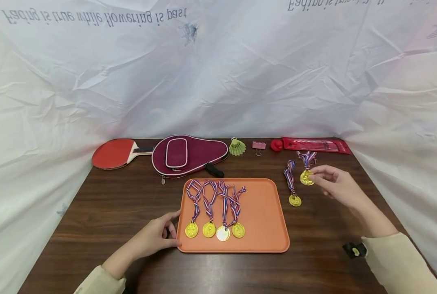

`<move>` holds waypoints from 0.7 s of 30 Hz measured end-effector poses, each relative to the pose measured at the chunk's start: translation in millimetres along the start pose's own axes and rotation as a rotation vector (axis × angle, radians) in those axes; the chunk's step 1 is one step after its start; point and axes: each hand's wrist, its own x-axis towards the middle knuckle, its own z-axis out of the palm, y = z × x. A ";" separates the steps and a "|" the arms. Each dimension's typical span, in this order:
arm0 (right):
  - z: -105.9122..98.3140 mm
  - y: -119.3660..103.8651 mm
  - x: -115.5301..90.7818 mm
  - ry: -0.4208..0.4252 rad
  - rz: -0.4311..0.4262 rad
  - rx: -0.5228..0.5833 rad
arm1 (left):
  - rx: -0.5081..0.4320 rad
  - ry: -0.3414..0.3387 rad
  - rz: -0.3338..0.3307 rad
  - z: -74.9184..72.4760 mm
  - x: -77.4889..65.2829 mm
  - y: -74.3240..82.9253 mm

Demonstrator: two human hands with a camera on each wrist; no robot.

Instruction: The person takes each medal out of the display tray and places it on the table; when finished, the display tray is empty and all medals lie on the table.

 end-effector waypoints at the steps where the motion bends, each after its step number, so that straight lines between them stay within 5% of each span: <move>1: -2.6 4.3 1.4 0.005 0.008 -0.004 | -0.001 0.000 0.000 0.0 -0.1 -0.1; 11: -17.9 51.4 20.3 -0.028 0.113 -0.071 | -0.001 0.013 0.016 0.8 -0.5 -1.4; 21: -13.5 78.3 18.4 -0.148 0.223 -0.115 | -0.010 0.006 0.002 2.0 0.2 -2.7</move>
